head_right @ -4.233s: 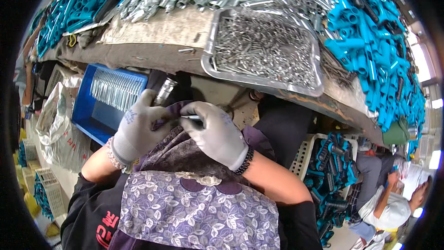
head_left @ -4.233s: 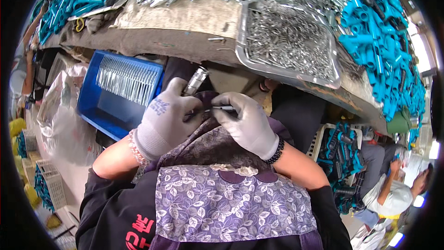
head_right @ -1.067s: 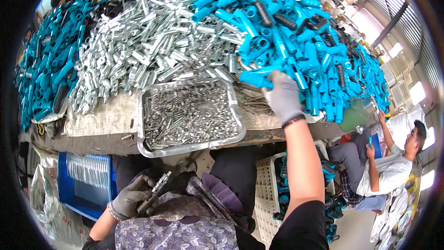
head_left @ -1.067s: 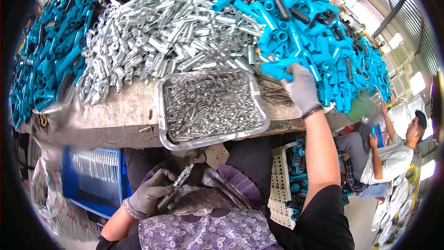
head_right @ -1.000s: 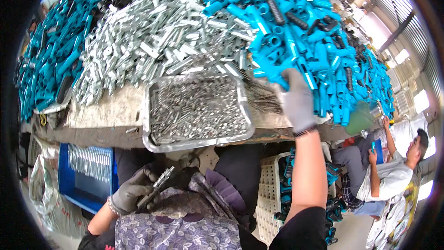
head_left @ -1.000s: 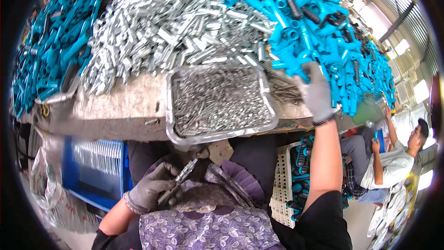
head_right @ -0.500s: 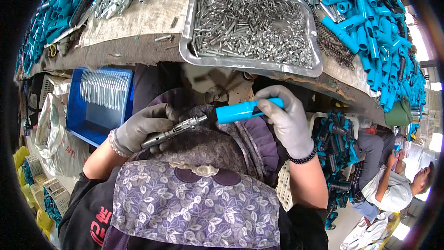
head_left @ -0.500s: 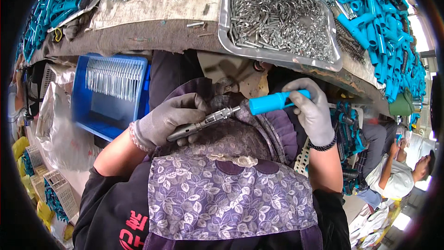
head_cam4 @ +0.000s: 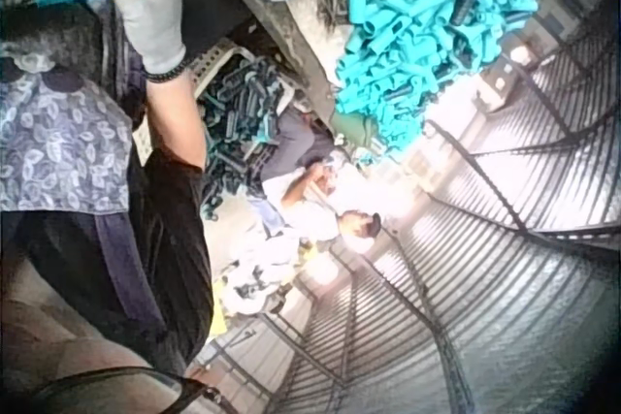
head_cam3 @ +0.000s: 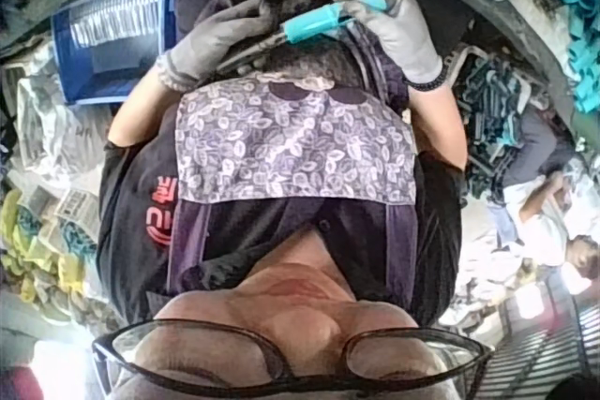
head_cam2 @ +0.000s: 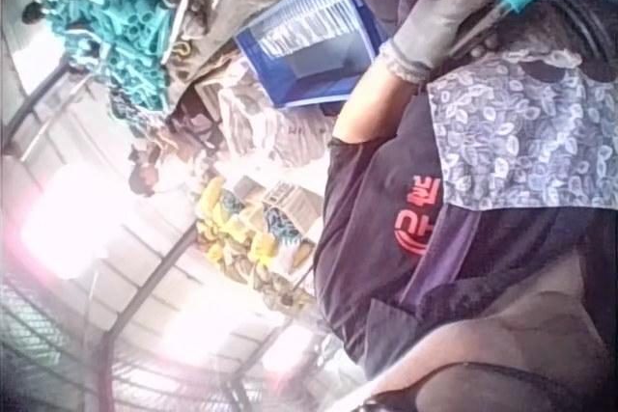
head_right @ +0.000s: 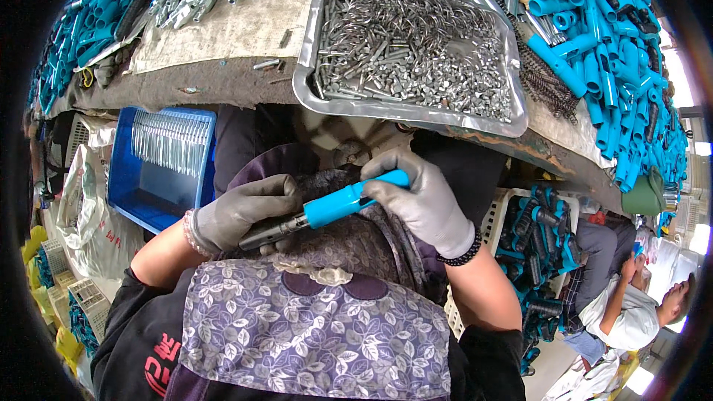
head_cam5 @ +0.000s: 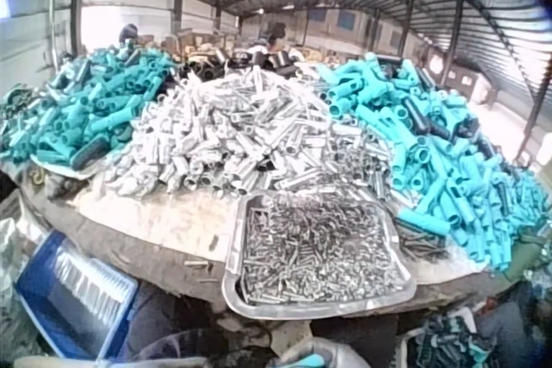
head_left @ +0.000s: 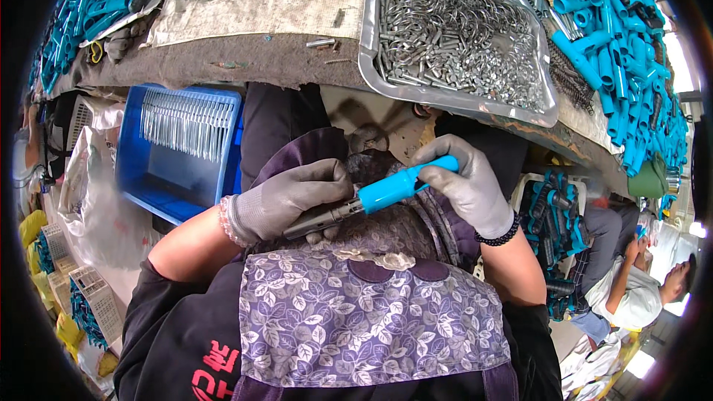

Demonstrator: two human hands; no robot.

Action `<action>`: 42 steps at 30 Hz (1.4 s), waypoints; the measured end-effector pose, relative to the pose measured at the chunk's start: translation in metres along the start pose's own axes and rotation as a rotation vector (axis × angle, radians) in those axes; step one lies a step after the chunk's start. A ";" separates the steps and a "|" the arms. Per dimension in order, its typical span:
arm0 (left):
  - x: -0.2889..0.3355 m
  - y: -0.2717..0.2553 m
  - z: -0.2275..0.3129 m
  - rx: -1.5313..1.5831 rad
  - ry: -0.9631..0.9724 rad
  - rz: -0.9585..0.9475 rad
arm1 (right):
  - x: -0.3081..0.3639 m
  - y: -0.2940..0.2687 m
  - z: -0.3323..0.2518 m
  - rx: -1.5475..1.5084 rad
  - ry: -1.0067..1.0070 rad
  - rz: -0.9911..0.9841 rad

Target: The person assembles blue plastic components, metal sleeves, and mechanical fasteners into finished assembly units by hand.

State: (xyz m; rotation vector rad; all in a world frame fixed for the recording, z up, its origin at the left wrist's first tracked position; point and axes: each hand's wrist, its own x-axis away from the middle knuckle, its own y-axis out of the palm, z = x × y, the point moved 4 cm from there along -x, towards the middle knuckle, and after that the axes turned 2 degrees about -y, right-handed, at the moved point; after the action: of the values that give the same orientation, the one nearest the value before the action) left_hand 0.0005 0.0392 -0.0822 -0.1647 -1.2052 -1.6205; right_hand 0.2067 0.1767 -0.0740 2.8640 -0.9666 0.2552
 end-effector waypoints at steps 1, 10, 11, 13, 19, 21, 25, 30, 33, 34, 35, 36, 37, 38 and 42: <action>-0.005 -0.004 -0.003 -0.002 -0.002 0.001 | 0.000 0.005 0.000 -0.002 0.019 -0.025; -0.020 0.011 0.005 -0.627 0.236 0.289 | -0.001 0.014 0.027 -0.172 0.123 -0.058; -0.022 0.008 0.004 -0.634 0.243 0.288 | 0.001 0.016 0.029 -0.137 0.092 -0.047; -0.023 0.004 -0.001 -0.853 0.356 0.270 | 0.005 0.017 0.030 -0.051 -0.055 -0.049; -0.030 -0.006 -0.012 -0.975 0.320 0.263 | 0.012 0.026 0.042 -0.082 -0.093 -0.057; -0.029 0.002 -0.004 -0.941 0.384 0.264 | 0.010 0.029 0.036 0.047 -0.195 -0.052; -0.030 -0.008 -0.005 -0.587 0.186 0.217 | 0.010 0.041 0.032 -0.095 0.124 -0.020; -0.021 0.015 0.003 -0.485 0.202 -0.059 | -0.005 0.046 -0.012 0.574 -0.221 -0.020; -0.022 0.012 -0.009 -0.168 0.217 -0.054 | -0.014 0.046 -0.088 1.050 -0.598 0.071; -0.021 0.010 -0.008 -0.194 0.203 0.013 | -0.020 0.038 -0.106 1.073 -0.628 0.161; -0.022 0.008 -0.007 -0.227 0.186 0.067 | -0.026 0.027 -0.120 1.104 -0.654 0.263; -0.030 0.006 -0.012 -0.194 0.276 0.090 | -0.037 0.015 -0.126 1.172 -0.636 0.320; -0.030 0.007 -0.013 -0.190 0.281 0.093 | -0.048 0.004 -0.132 1.238 -0.620 0.374; -0.028 0.011 -0.012 -0.199 0.213 0.082 | -0.057 0.001 -0.135 1.190 -0.540 0.261; -0.032 0.010 -0.019 -0.246 0.216 0.080 | -0.077 0.021 -0.135 1.327 -0.729 -0.063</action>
State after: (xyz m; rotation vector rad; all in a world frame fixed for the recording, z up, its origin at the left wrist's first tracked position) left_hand 0.0303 0.0458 -0.1051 -0.1861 -0.8247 -1.6665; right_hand 0.1174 0.2267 0.0446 4.3818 -0.9957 -0.3522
